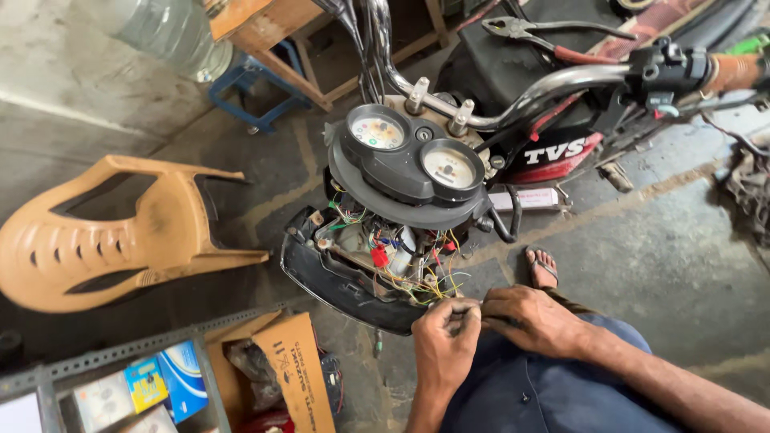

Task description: The person works on the exposed wiring harness beneath the motorcycle's instrument cluster, manipulating and connecting wires by hand. They repeatedly reach for and use a screwdriver to tighten or adjust connections within the cluster housing.

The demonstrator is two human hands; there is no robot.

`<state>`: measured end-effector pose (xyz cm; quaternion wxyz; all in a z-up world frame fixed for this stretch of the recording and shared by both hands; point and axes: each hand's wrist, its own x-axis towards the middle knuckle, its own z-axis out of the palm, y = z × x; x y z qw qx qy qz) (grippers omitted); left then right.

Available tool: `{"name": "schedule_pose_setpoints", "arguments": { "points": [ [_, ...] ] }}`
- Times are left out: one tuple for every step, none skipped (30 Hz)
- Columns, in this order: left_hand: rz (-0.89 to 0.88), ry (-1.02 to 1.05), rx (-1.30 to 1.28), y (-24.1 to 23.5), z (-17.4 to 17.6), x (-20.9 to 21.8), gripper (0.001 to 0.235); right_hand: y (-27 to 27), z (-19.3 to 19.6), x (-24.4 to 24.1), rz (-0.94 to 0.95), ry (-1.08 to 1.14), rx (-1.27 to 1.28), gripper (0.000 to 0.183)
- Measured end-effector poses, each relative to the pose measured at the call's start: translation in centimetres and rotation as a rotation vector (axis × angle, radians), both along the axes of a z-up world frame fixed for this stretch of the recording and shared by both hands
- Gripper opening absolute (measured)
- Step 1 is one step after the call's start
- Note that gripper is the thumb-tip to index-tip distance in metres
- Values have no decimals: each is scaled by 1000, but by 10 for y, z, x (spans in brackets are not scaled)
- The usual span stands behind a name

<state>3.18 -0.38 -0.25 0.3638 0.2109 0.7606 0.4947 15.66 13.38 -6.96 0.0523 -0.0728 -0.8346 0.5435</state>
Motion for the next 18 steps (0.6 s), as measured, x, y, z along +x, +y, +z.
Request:
{"name": "schedule_pose_setpoints", "arguments": {
  "points": [
    [-54, 67, 16, -7, 4, -4, 14, -8, 0, 2, -7, -29, -22, 20],
    [-108, 133, 34, -14, 8, -12, 14, -19, 1, 4, -15, -58, -45, 19],
    [-149, 207, 70, -16, 10, -21, 15, -20, 2, 5, -68, -62, -43, 19],
    [-162, 227, 76, -19, 13, -30, 17, -23, 5, 9, -121, -65, -41, 19],
    [-176, 241, 67, -28, 18, -36, 20, -35, 8, 15, -174, -73, -53, 20],
    [-191, 256, 59, -37, 22, -43, 22, -41, 9, 19, -235, -145, -114, 20],
    [-176, 265, 62, -46, 25, -51, 22, -49, 10, 25, -298, -217, -178, 20],
    [-161, 275, 65, -55, 29, -58, 23, -56, 10, 28, -362, -288, -242, 20],
    [-151, 290, 77, -58, 31, -68, 23, -60, 9, 29, -412, -258, -238, 20],
    [-134, 327, 32, -61, 33, -81, 24, -66, 8, 30, -463, -228, -233, 20],
    [-118, 357, -16, -64, 34, -91, 24, -74, 8, 33, -513, -205, -230, 20],
    [-102, 388, -64, -67, 34, -102, 25, -81, 6, 35, -550, -199, -213, 20],
    [-118, 427, -49, -69, 34, -112, 26, -88, 4, 37, -588, -195, -196, 19],
    [-134, 465, -34, -69, 32, -122, 27, -95, 2, 39, -625, -191, -178, 19],
    [-150, 506, -20, -69, 30, -132, 28, -102, -1, 39, -698, -196, -183, 18],
    [-166, 530, -5, -66, 28, -141, 27, -110, -4, 39, -771, -201, -187, 18],
    [-181, 551, 0, -66, 25, -149, 26, -118, -6, 40, -841, -210, -197, 17],
    [-197, 573, 6, -63, 21, -154, 26, -124, -8, 41, -897, -185, -200, 18]
  ]
}}
